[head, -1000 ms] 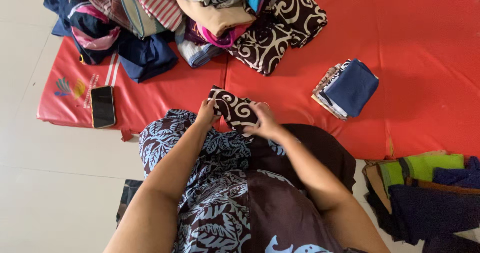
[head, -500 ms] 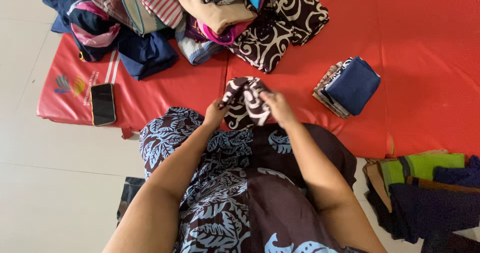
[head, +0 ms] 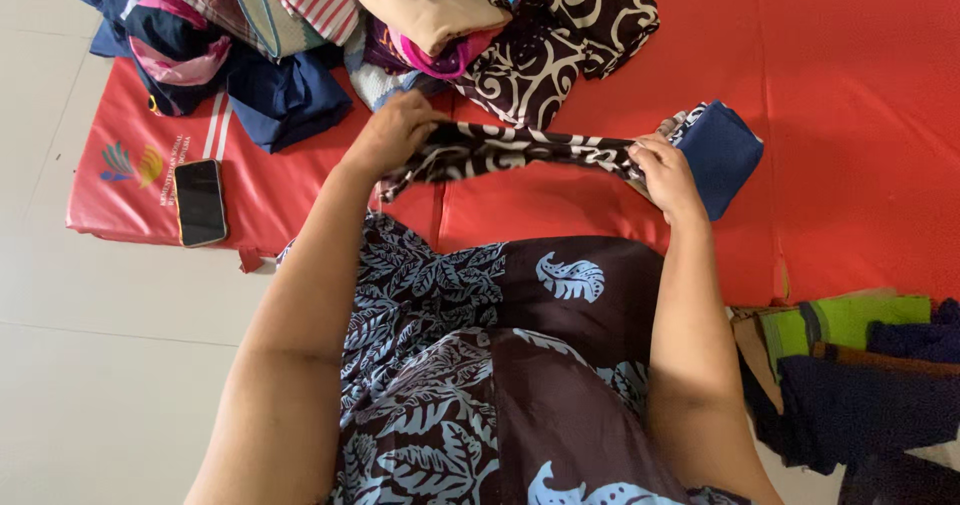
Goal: The person folds several pieces of patterned fabric one by one on a red mat, smoothing each item before folding it into a compact rectangle and stacking them neatly.
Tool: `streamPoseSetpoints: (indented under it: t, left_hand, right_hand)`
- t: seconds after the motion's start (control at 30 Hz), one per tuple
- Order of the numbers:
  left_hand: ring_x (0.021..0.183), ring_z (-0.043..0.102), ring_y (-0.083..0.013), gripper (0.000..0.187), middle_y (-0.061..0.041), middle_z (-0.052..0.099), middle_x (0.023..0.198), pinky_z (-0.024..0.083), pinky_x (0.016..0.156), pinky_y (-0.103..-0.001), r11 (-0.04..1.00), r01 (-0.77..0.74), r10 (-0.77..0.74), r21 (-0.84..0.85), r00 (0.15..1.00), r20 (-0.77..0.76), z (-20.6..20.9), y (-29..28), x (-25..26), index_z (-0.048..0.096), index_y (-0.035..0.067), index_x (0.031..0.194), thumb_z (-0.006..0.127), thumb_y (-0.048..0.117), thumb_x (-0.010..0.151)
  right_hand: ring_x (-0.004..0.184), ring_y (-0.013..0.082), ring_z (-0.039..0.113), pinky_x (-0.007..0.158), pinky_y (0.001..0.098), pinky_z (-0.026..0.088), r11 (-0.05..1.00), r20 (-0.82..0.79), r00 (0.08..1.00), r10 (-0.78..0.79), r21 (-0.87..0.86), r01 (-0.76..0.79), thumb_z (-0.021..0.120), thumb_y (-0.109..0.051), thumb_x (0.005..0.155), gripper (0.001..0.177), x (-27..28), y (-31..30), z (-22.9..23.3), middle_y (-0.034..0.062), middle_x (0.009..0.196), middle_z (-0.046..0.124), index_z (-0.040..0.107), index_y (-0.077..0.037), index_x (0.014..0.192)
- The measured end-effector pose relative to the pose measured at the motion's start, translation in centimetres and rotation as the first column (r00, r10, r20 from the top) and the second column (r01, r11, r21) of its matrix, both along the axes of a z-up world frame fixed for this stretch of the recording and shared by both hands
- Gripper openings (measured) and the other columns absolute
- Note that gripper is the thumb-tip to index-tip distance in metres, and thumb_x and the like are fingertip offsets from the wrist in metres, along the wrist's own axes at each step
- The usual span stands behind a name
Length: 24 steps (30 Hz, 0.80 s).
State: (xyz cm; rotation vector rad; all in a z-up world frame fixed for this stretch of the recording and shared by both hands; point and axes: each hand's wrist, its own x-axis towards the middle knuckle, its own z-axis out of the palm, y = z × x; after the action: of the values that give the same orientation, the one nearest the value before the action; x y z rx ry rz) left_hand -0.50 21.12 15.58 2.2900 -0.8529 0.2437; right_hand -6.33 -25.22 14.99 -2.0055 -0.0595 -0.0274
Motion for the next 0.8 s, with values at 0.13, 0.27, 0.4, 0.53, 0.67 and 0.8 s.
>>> streamPoseSetpoints:
  t: [0.13, 0.27, 0.4, 0.53, 0.67, 0.8]
  left_hand:
    - [0.101, 0.06, -0.0326, 0.025, -0.01, 0.063, 0.101, 0.05, 0.092, -0.044, 0.992, -0.107, 0.096, 0.063, 0.983, 0.157, 3.1, -0.8, -1.5, 0.079, 0.013, 0.11, 0.069, 0.009, 0.087]
    - [0.096, 0.064, -0.0329, 0.011, -0.01, 0.065, 0.101, 0.052, 0.087, -0.046, 0.989, -0.147, 0.148, -0.024, 0.959, 0.242, 4.0, -1.4, -2.7, 0.074, 0.008, 0.101, 0.07, 0.014, 0.093]
    - [0.087, 0.067, -0.0378, 0.015, -0.016, 0.071, 0.097, 0.053, 0.077, -0.048, 0.981, -0.184, 0.19, -0.066, 0.977, 0.099, 4.4, -1.6, -2.7, 0.073, 0.006, 0.109, 0.065, 0.014, 0.1]
    - [0.084, 0.07, -0.0378, 0.019, -0.019, 0.072, 0.094, 0.055, 0.077, -0.047, 0.989, -0.078, 0.065, -0.124, 0.992, -0.106, 5.1, -0.8, -1.1, 0.071, 0.005, 0.112, 0.066, 0.019, 0.1]
    - [0.076, 0.071, -0.035, 0.019, -0.019, 0.072, 0.086, 0.055, 0.074, -0.044, 0.995, -0.071, 0.054, -0.065, 0.97, -0.238, 4.3, 0.0, 1.1, 0.072, 0.005, 0.11, 0.068, 0.019, 0.097]
    - [0.107, 0.065, -0.0359, 0.032, -0.016, 0.07, 0.115, 0.05, 0.095, -0.051, 0.895, -0.364, 0.356, 0.26, 0.931, 0.078, 1.0, -0.7, 3.2, 0.074, 0.014, 0.126, 0.069, 0.023, 0.096]
  right_hand:
    - [0.116, 0.0149, 0.057, 0.105, 0.0284, 0.042, 0.992, 0.012, 0.998, 0.056, 0.111, -0.057, 0.053, -0.012, 0.102, 0.028, -0.8, 0.0, 1.2, 0.0021, 0.12, 0.064, 0.071, 0.001, 0.119]
    - [0.113, 0.0136, 0.06, 0.105, 0.0272, 0.044, 0.988, 0.076, 0.997, 0.03, 0.147, -0.041, 0.056, -0.011, 0.102, 0.023, -0.7, -0.6, 0.6, 0.0011, 0.116, 0.065, 0.069, 0.002, 0.115]
    - [0.101, 0.0094, 0.059, 0.097, 0.0246, 0.046, 0.941, 0.094, 0.993, -0.07, 0.337, 0.034, 0.06, -0.011, 0.107, 0.015, -0.1, -0.8, -0.3, -0.0005, 0.105, 0.066, 0.069, 0.0, 0.111]
    - [0.089, 0.0092, 0.06, 0.081, 0.0246, 0.045, 0.826, -0.008, 0.985, -0.172, 0.543, 0.149, 0.064, -0.01, 0.105, 0.012, 0.4, -1.6, 0.1, 0.0003, 0.098, 0.069, 0.07, -0.001, 0.107]
    - [0.087, 0.009, 0.065, 0.081, 0.0238, 0.053, 0.874, -0.039, 0.984, -0.173, 0.455, 0.171, 0.065, -0.013, 0.102, 0.014, 2.1, -2.0, -0.2, 0.0002, 0.095, 0.073, 0.073, -0.002, 0.104]
    - [0.098, 0.0221, 0.065, 0.088, 0.0351, 0.053, 0.951, 0.114, 0.946, -0.303, 0.105, 0.292, 0.074, -0.018, 0.095, 0.028, 5.5, 0.6, -3.2, 0.0088, 0.106, 0.071, 0.069, -0.001, 0.117]
